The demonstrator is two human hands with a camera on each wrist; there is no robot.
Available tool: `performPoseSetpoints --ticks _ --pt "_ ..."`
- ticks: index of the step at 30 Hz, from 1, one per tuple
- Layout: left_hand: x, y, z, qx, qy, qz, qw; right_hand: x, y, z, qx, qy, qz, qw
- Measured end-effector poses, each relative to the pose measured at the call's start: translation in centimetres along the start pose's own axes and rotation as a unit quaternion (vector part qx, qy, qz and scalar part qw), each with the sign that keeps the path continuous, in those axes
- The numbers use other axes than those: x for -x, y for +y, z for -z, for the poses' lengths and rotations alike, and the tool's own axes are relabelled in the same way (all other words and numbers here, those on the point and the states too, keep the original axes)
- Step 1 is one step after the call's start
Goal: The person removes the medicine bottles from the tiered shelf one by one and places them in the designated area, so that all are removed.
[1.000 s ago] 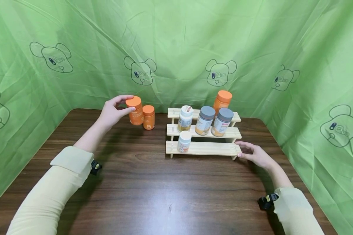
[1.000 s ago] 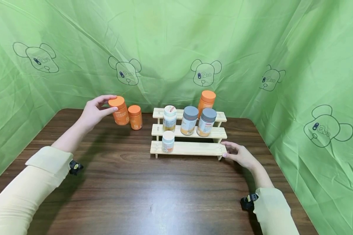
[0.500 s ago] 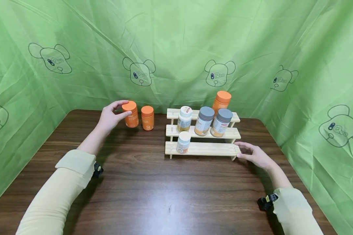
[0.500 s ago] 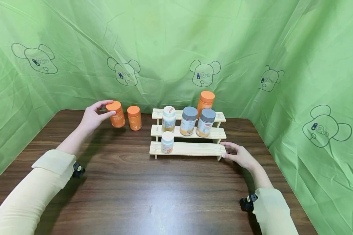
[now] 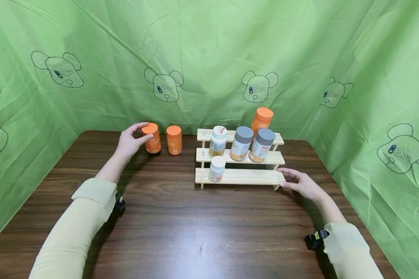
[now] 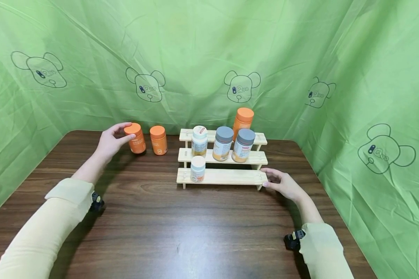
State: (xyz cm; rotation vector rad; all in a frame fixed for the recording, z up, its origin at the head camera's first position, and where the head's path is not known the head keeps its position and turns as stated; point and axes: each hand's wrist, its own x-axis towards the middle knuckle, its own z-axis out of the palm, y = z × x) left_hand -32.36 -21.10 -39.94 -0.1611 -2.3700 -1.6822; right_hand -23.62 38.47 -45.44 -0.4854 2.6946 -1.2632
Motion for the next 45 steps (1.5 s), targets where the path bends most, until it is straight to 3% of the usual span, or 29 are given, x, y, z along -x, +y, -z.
performPoseSetpoints --ticks 5,10,21,33,41,45 --pt "-1.1 -2.2 -0.3 -0.008 0.001 0.006 0.9999 0.1 -0.8 0.1 0.003 0.001 -0.004 1.000" --pt "-1.5 -3.0 -0.6 -0.019 0.001 -0.001 0.9998 0.3 -2.1 0.2 -0.003 -0.002 -0.003 1.000" --pt "-1.7 -3.6 -0.8 -0.017 -0.013 0.012 0.9997 0.0 0.3 0.0 0.005 0.005 0.002 1.000" --pt "-1.6 -3.9 -0.5 -0.038 -0.009 -0.003 0.9992 0.0 0.1 0.0 0.004 0.003 0.008 1.000" --pt "-1.5 -3.3 -0.1 -0.022 -0.026 -0.004 0.9994 0.7 -3.4 0.0 0.002 -0.004 -0.008 1.000" --pt "-1.4 -2.6 0.2 -0.021 -0.035 0.003 0.9992 0.8 -3.6 0.0 -0.001 -0.003 -0.007 1.000"
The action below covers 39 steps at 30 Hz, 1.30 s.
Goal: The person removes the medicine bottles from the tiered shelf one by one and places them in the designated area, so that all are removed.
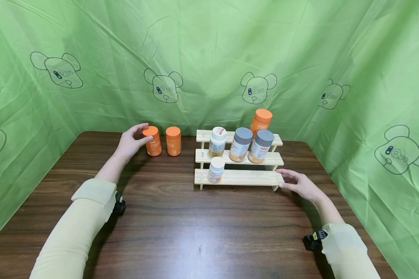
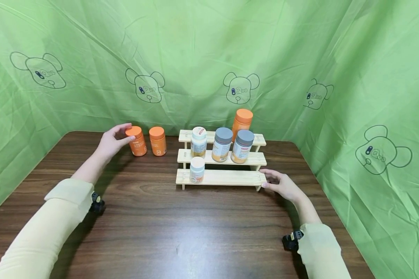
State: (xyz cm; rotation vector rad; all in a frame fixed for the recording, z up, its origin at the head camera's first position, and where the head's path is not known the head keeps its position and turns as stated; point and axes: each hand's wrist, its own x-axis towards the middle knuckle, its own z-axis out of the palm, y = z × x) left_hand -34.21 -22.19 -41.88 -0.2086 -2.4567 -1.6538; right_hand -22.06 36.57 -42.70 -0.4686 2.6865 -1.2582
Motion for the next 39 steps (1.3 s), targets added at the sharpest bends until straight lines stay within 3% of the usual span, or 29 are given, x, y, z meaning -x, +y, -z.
performPoseSetpoints --ticks 8,18,23,39 --pt "0.4 1.3 0.5 -0.015 0.007 -0.007 0.9998 0.1 -0.2 0.0 0.001 0.001 0.003 1.000" --pt "0.4 3.2 1.0 -0.022 0.006 -0.015 0.9996 -0.6 3.1 -0.1 -0.013 0.006 0.011 1.000" --pt "0.4 4.4 1.0 -0.025 0.001 -0.032 0.9992 -0.7 3.5 -0.1 -0.019 0.005 0.018 1.000" --pt "0.9 9.3 -0.2 -0.013 -0.016 -0.045 0.9988 -0.7 3.7 -0.1 -0.024 0.004 0.022 0.999"
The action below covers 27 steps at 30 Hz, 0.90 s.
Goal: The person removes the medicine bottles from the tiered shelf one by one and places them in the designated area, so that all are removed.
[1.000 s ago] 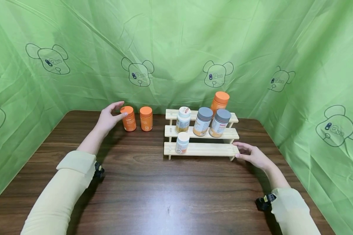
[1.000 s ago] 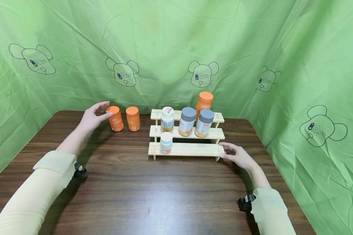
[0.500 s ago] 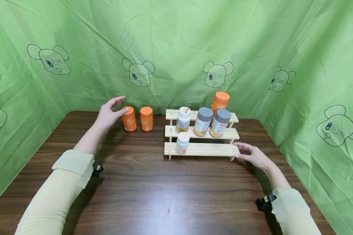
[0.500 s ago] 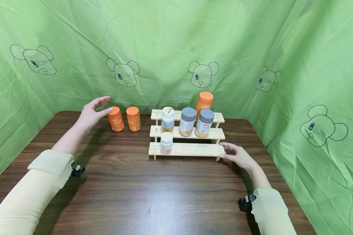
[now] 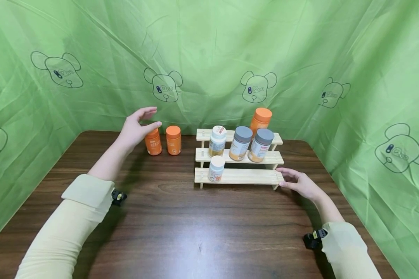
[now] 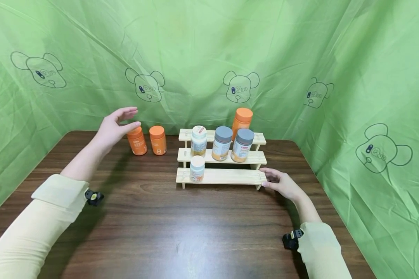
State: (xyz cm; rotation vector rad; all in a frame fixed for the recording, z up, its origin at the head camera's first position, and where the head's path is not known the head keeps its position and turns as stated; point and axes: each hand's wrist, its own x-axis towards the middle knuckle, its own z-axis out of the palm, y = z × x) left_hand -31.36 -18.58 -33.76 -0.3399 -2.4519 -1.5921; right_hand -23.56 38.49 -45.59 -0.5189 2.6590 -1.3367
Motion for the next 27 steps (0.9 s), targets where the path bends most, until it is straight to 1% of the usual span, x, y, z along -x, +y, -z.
performPoseSetpoints --ticks 9,14,20,27 --pt "0.5 3.1 -1.2 0.032 -0.015 0.003 0.9994 0.0 -0.1 0.1 0.009 0.001 -0.007 1.000" --pt "0.7 4.7 -2.0 0.040 -0.023 -0.007 0.9989 0.0 -0.2 0.1 0.012 0.000 -0.008 1.000" --pt "0.7 5.9 -2.9 0.040 -0.029 -0.031 0.9983 -0.1 -0.2 0.1 0.013 -0.001 -0.008 1.000" --pt "0.5 7.1 -4.0 0.051 -0.033 -0.037 0.9975 0.0 -0.1 0.1 0.016 0.000 -0.010 1.000"
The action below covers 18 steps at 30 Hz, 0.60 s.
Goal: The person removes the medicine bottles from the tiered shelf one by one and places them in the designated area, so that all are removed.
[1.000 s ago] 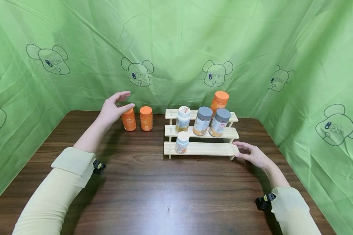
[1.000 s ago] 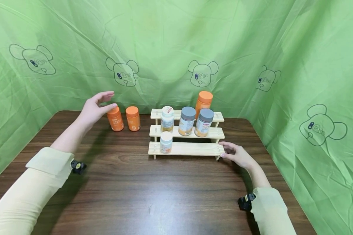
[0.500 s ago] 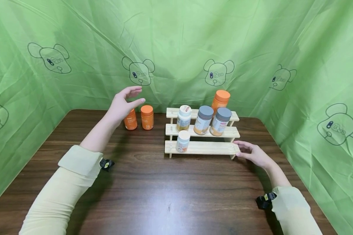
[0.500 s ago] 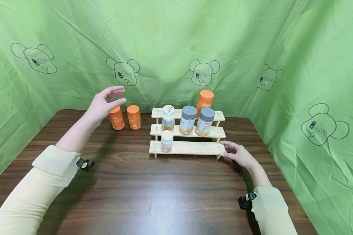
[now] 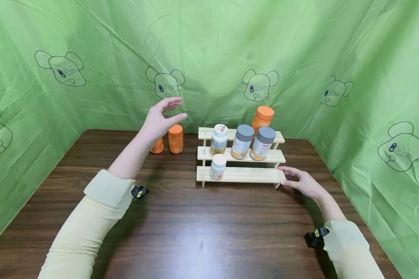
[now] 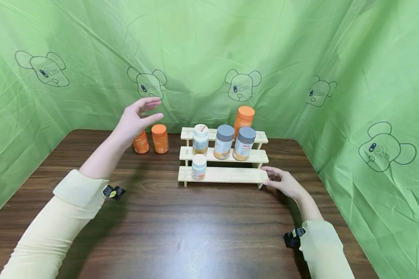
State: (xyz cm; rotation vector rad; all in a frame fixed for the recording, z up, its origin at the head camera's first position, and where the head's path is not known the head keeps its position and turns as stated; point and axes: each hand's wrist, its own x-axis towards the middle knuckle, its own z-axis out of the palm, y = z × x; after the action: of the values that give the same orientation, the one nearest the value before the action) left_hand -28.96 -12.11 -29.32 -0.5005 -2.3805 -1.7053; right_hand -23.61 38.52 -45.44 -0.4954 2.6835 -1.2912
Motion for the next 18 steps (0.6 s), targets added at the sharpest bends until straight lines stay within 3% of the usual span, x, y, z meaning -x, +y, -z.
performPoseSetpoints --ticks 18 --pt "-1.1 3.1 -3.7 0.025 -0.021 -0.017 0.9993 0.3 -0.6 0.0 -0.010 -0.005 0.003 1.000"
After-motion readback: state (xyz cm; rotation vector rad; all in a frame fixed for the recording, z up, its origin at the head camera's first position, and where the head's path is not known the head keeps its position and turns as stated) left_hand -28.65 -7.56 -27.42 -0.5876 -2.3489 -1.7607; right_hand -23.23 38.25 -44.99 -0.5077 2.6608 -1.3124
